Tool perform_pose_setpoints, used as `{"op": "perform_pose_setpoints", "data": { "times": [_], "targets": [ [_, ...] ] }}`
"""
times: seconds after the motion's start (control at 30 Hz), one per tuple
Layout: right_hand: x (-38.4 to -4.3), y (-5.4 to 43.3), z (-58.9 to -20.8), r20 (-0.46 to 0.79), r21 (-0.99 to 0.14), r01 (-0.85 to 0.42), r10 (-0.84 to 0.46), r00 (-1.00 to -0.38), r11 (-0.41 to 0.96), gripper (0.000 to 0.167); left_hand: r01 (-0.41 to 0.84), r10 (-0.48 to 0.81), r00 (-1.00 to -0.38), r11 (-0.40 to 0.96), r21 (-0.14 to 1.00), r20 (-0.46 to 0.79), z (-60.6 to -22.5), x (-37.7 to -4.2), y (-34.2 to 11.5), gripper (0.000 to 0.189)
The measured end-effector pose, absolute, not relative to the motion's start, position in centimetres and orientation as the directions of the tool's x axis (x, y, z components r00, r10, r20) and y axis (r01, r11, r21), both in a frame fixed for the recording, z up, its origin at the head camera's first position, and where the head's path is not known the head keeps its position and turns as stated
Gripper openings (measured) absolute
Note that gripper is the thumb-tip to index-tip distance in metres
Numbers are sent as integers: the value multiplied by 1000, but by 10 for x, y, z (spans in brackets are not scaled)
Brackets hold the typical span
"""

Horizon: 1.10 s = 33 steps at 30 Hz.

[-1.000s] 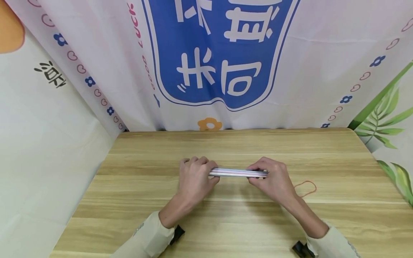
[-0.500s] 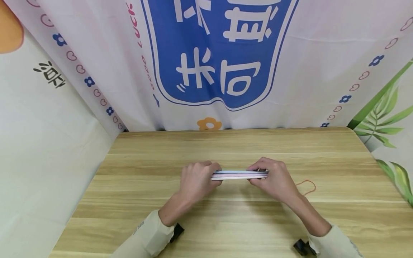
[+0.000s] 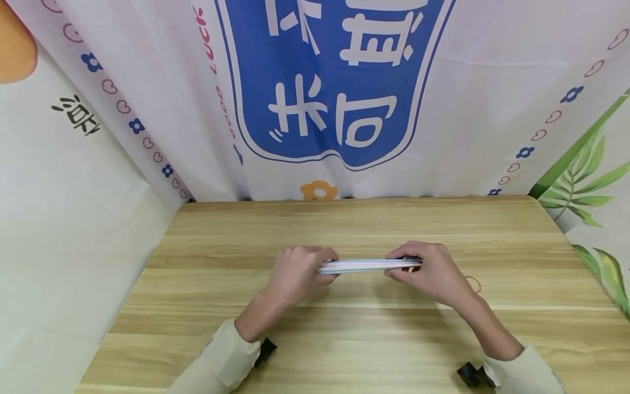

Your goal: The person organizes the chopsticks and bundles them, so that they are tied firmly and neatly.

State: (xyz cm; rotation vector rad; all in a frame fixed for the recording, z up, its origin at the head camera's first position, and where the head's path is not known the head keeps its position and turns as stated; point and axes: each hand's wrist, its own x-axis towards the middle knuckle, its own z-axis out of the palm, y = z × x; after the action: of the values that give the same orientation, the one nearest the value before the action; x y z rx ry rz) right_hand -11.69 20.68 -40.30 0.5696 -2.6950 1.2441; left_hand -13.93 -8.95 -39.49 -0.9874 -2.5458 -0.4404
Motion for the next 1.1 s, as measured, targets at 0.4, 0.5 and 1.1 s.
{"op": "perform_pose_setpoints", "data": {
  "times": [0.4, 0.5, 1.1],
  "targets": [
    [-108, 215, -404, 167, -857, -276, -273, -947, 435, 38, 704, 596, -702, 662, 257, 389, -387, -144, -100, 21],
    [-105, 213, -408, 194, -878, -291, -274, -942, 380, 49, 703, 596, -707, 652, 283, 382, -386, -144, -100, 20],
    [-97, 192, -423, 362, -923, -382, -251, -898, 34, 93, 707, 609, -707, 630, 322, 360, -378, -139, -95, 18]
  ]
}}
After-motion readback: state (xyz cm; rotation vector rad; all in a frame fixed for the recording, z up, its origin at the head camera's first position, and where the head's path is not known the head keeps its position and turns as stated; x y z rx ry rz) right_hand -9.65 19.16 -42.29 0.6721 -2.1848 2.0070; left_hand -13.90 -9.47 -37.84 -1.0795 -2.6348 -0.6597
